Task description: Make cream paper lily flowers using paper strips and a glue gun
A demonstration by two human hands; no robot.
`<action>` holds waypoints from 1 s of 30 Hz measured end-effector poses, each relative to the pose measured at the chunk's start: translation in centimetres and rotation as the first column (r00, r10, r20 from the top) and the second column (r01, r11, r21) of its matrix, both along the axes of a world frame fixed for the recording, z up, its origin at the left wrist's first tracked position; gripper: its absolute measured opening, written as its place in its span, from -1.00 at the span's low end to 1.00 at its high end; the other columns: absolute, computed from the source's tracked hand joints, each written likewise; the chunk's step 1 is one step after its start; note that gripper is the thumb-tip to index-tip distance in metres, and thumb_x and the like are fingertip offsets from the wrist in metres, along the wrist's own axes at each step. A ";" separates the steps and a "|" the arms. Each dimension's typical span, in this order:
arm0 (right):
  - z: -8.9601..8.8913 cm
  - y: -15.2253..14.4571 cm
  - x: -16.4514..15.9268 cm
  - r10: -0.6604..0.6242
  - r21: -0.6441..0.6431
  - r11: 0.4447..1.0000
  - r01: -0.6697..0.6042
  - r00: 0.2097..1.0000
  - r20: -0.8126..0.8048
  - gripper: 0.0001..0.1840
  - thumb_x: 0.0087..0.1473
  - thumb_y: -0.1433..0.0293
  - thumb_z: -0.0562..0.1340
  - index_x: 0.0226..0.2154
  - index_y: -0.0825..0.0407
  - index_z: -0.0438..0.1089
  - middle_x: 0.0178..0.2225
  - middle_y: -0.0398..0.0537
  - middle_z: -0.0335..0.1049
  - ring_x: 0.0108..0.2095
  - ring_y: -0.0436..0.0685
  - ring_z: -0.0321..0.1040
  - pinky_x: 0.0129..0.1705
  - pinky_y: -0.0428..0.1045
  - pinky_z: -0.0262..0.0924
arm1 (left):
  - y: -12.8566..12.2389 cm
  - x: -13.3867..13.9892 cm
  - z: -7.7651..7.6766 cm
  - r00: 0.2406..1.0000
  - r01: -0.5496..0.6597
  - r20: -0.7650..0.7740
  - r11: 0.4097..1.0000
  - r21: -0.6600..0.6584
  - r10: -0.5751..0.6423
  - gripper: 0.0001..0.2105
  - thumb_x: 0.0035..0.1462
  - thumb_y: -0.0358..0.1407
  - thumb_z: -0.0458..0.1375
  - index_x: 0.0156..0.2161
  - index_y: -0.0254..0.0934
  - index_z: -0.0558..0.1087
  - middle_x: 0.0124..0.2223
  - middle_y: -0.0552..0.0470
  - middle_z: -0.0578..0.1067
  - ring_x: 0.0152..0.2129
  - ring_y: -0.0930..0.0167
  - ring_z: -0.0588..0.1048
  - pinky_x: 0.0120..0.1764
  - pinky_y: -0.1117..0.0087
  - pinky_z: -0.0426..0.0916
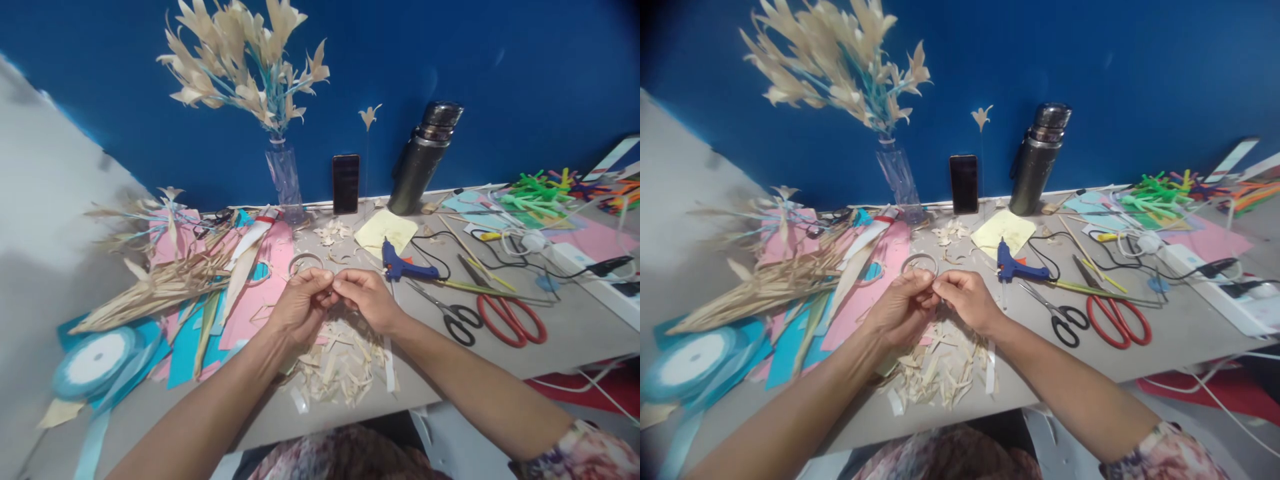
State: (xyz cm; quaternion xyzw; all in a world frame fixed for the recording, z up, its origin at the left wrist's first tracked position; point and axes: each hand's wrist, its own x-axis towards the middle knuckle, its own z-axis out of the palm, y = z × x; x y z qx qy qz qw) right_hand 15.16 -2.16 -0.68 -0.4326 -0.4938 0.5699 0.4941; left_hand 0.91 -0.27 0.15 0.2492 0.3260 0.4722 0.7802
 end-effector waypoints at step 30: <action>0.1 0.4 0.8 0.119 -0.092 0.988 -0.124 0.991 -0.053 -0.80 -0.07 0.30 0.31 -0.57 0.06 0.38 -0.66 -0.20 0.35 -0.65 -0.10 0.05 -0.57 -0.13 -0.10 | 0.1 -0.4 0.1 0.964 0.266 0.014 0.963 0.043 -0.267 -0.67 -0.15 -0.30 0.53 -0.53 -0.35 0.42 -0.62 0.06 0.44 -0.62 0.51 0.45 -0.56 0.61 0.21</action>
